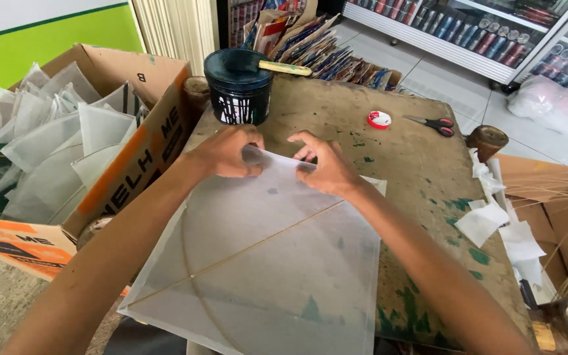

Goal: Assembling a kite by gluing and folding paper edges over a bamboo frame

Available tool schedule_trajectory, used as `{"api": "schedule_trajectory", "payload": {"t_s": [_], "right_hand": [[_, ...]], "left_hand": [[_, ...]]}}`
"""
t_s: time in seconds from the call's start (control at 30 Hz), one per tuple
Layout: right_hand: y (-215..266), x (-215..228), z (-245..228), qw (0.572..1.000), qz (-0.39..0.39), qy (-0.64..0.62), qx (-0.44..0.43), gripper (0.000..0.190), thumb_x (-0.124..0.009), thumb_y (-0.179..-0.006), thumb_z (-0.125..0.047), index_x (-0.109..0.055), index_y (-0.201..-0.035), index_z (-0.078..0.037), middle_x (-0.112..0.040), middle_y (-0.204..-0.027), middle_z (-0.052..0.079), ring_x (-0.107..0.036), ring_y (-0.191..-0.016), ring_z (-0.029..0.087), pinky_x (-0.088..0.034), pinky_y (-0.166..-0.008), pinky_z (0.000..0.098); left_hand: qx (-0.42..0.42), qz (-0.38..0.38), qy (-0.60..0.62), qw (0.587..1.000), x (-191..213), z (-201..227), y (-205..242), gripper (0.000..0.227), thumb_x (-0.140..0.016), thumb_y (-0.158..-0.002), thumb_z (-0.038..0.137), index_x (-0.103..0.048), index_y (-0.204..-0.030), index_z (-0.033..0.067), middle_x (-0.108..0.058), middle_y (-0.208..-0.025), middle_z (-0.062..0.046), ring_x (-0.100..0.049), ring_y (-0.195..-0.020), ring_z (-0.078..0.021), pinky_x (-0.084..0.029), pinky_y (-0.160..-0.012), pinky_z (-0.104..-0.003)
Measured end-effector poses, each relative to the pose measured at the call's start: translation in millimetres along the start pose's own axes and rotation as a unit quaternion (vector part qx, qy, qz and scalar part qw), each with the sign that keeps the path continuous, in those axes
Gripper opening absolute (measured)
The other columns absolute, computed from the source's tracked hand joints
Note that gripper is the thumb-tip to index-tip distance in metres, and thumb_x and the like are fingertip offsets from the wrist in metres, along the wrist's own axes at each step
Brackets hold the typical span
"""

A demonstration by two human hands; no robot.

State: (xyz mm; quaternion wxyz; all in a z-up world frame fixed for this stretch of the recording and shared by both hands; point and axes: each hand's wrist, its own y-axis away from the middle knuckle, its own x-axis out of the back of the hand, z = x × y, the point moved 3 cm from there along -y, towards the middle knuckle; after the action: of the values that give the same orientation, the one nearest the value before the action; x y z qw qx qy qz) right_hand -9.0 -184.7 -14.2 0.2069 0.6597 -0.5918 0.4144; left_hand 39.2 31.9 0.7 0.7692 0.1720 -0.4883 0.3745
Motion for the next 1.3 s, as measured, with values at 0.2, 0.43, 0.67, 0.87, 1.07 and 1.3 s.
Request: {"api": "schedule_trajectory", "payload": {"t_s": [0.2, 0.43, 0.67, 0.87, 1.07, 1.3], "right_hand": [[-20, -19, -5, 1.000, -0.004, -0.014, 0.017, 0.059, -0.072, -0.077, -0.010, -0.062, -0.133, -0.024, -0.079, -0.102, 0.009, -0.074, -0.093, 0.026, -0.056, -0.086, 0.0410], [-40, -37, -24, 0.999, -0.019, -0.024, 0.032, 0.057, -0.072, -0.078, -0.010, -0.063, -0.132, -0.024, -0.079, -0.102, 0.009, -0.074, -0.092, 0.026, -0.056, -0.085, 0.0404], [-51, -48, -32, 0.999, -0.022, -0.022, 0.011, 0.057, -0.072, -0.077, -0.013, -0.062, -0.131, -0.028, -0.079, -0.100, 0.003, -0.073, -0.094, 0.023, -0.056, -0.086, 0.0379], [-43, -38, -17, 1.000, -0.013, -0.007, 0.006, 0.057, -0.072, -0.077, -0.012, -0.062, -0.132, -0.026, -0.079, -0.099, 0.005, -0.073, -0.092, 0.023, -0.057, -0.086, 0.0377], [-20, -17, -9, 0.999, -0.006, -0.003, 0.046, 0.058, -0.073, -0.075, -0.010, -0.064, -0.131, -0.022, -0.079, -0.096, 0.011, -0.074, -0.085, 0.028, -0.057, -0.081, 0.0404], [17, 22, 18, 1.000, 0.005, 0.016, 0.012, 0.064, -0.077, -0.074, -0.011, -0.062, -0.136, -0.021, -0.079, -0.100, 0.014, -0.075, -0.091, 0.033, -0.057, -0.083, 0.0435]], "left_hand": [[0.009, 0.005, -0.009, 1.000, 0, -29, -3, 0.046, -0.081, -0.077, 0.032, -0.072, -0.117, 0.0099, -0.070, -0.117, -0.013, -0.066, -0.116, -0.0346, -0.053, -0.100, -0.048], [-0.050, 0.084, -0.014, 0.995, 3, -62, -1, 0.049, -0.088, -0.068, 0.048, -0.073, -0.098, 0.0118, -0.073, -0.098, -0.010, -0.072, -0.101, -0.0332, -0.057, -0.090, -0.047], [-0.042, 0.088, -0.018, 0.995, 8, -73, 1, 0.047, -0.088, -0.065, 0.046, -0.073, -0.097, 0.0150, -0.072, -0.098, -0.008, -0.070, -0.101, -0.0320, -0.055, -0.088, -0.046], [-0.052, 0.094, -0.048, 0.993, 10, -68, 2, 0.047, -0.089, -0.064, 0.041, -0.073, -0.097, 0.0119, -0.070, -0.096, -0.009, -0.069, -0.102, -0.0325, -0.054, -0.087, -0.046], [-0.046, 0.099, -0.020, 0.994, 3, -69, 3, 0.045, -0.089, -0.064, 0.043, -0.074, -0.094, 0.0140, -0.070, -0.094, -0.007, -0.068, -0.099, -0.0306, -0.054, -0.086, -0.044], [-0.093, 0.103, -0.019, 0.990, -16, -38, -16, 0.046, -0.090, -0.061, 0.044, -0.074, -0.094, 0.0157, -0.072, -0.093, -0.006, -0.071, -0.096, -0.0278, -0.054, -0.085, -0.043]]}}
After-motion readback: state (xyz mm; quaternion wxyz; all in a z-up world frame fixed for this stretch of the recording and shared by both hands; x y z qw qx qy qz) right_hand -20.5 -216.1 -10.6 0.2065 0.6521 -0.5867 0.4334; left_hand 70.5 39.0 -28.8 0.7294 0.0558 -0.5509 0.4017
